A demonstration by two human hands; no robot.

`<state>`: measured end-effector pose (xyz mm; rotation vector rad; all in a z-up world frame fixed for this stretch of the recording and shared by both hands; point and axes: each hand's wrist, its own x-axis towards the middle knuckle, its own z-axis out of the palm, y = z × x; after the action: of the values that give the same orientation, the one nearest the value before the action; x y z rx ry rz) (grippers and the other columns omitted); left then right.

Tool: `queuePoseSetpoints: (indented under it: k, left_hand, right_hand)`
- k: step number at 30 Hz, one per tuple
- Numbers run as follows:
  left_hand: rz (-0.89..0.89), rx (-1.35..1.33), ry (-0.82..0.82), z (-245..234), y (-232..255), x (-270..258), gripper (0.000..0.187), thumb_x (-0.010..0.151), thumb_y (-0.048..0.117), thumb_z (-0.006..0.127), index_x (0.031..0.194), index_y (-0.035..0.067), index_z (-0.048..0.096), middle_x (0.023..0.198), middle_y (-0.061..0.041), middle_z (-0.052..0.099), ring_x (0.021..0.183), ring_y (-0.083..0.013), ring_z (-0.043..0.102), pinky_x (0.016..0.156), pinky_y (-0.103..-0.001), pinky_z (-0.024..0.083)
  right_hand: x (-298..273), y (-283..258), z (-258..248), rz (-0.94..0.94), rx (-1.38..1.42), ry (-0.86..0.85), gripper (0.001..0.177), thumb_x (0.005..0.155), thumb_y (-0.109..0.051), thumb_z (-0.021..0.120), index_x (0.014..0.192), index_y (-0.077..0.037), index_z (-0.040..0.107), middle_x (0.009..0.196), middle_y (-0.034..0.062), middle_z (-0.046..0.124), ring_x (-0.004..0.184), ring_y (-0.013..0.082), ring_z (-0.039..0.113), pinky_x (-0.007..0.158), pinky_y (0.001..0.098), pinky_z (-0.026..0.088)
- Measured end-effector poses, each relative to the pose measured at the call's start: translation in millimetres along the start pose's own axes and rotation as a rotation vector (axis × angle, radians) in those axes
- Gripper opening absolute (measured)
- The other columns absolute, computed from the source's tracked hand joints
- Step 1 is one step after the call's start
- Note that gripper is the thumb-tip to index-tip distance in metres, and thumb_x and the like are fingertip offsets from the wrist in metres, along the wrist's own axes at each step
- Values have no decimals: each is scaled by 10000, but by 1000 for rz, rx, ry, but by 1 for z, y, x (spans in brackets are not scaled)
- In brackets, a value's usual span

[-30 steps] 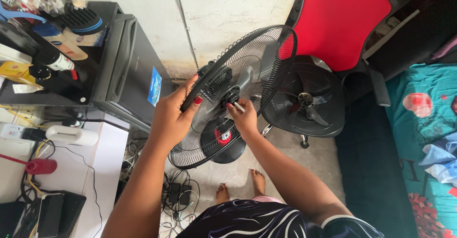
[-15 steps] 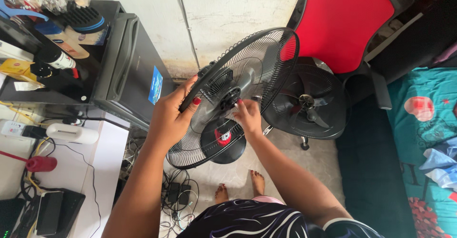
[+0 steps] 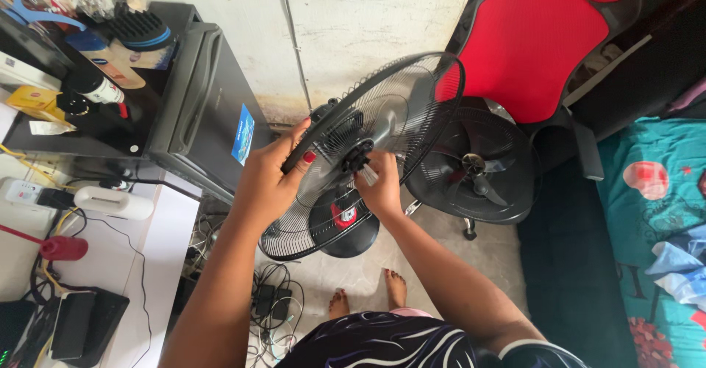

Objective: The person disassembles a standing electric fan by hand. They remove the front grille, then the fan blades, followed by the rear grille and the motor housing. The components are placed on a nearby chair and table.

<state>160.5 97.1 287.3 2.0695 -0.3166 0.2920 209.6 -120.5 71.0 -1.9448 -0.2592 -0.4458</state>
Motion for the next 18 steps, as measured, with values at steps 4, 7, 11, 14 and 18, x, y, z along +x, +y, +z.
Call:
queuePoseSetpoints:
  k: [4,7,11,14,18]
  left_hand:
    - [156,169,124,3,1,-2,439,966,111,721,1387,37,625,1156,-205,734,1019,-326,748,829,-356,588]
    - [151,227,167,4,2,-5,413,911,120,770,1304,39,673,1072,-181,747,911,-318,755,747,-366,597]
    - [352,301,290,4,5,-9,342,909,69,773,1234,18,683,1097,-158,750,960,-314,750,804,-378,600]
    - [450,372,367,5,9,-13,303,877,49,779,1161,8,682,1084,-151,743,978,-318,744,845,-394,603]
    - [483,425,398,9,12,-14,239,869,18,776,1088,0,680,1036,-138,740,964,-307,747,843,-387,608]
  right_hand:
    - [2,20,5,371,290,-39,540,840,4,746,1293,-69,460,1127,148,678,993,188,710,813,303,579]
    - [5,28,-2,294,209,-18,544,833,-10,793,1271,-50,473,1128,140,641,979,182,687,799,296,573]
    - [18,9,-21,420,81,46,511,830,-57,812,1248,-34,520,1044,103,641,845,160,644,710,288,544]
    - [41,-23,-42,401,246,43,281,944,-122,729,1163,-13,590,969,77,651,794,132,601,676,263,503]
    - [84,-77,-79,319,438,-52,212,1054,-265,610,1045,-57,654,942,46,740,832,81,648,698,209,477]
